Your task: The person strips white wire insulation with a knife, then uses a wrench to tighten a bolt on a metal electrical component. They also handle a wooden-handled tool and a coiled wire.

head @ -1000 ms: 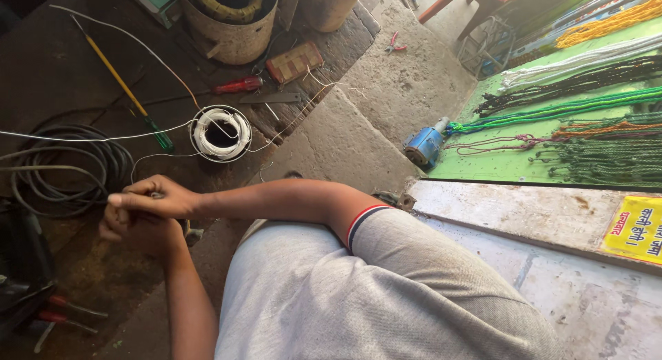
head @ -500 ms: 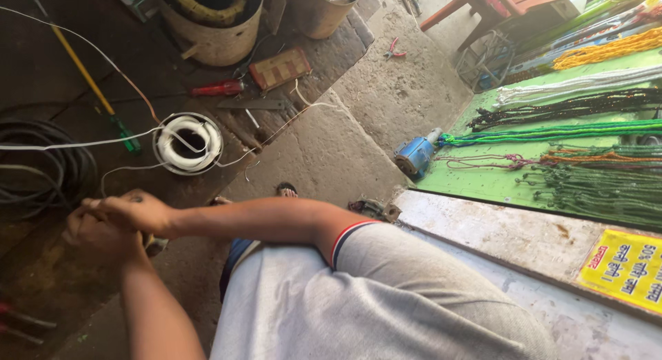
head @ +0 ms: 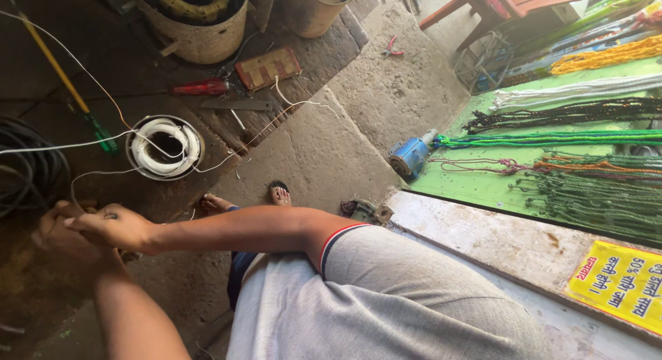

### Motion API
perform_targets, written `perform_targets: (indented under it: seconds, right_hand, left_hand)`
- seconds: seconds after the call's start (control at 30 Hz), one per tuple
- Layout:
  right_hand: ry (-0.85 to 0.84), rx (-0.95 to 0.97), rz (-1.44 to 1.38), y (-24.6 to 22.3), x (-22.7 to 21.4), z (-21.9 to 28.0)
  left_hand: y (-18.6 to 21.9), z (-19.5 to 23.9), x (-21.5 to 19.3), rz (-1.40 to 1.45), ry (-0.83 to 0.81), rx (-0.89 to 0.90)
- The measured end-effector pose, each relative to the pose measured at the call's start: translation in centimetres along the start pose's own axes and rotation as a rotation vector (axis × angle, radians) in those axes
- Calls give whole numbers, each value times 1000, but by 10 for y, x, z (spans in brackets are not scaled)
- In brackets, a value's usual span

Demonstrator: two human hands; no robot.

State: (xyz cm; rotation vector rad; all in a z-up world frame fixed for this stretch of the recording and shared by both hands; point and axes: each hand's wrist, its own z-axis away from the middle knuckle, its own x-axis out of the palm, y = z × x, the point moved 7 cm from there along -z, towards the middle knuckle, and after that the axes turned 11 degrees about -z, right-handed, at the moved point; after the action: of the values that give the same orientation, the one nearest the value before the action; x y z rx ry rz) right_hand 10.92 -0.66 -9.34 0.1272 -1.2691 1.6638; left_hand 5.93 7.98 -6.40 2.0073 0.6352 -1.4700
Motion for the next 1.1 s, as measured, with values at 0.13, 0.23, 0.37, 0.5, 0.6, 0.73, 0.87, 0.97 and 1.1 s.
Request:
perform_targets:
  seconds: [0.13, 0.23, 0.37, 0.5, 0.6, 0.73, 0.87, 0.97, 1.1]
  right_hand:
    - [-128, -114, 472, -17, 6, 15]
    - [-253, -90, 618, -26, 2, 30]
    - [-302, -38, 390, -39, -1, 49]
    - [-444, -306, 563, -67, 11, 71]
    - [-554, -577, 784, -86, 19, 97]
    - [-522, -785, 958, -108, 19, 125]
    - [-546, -809, 1083, -138, 6, 127]
    - [-566, -305, 1153, -120, -7, 118]
    - [-750, -269, 1039, -126, 17, 130]
  left_hand:
    - [12, 2, -6, -66, -6, 39]
    - [19, -1, -21, 55, -3, 17]
    - [33, -7, -40, 120, -18, -7]
    - [40, -4, -51, 161, 23, 26]
    - [36, -8, -43, 358, 13, -25]
    - [27, -3, -46, 484, -2, -80]
    - [14, 8, -42, 38, -157, -195]
    - [-1, 33, -6, 250, -401, -445]
    - [8, 23, 20, 181, -470, -262]
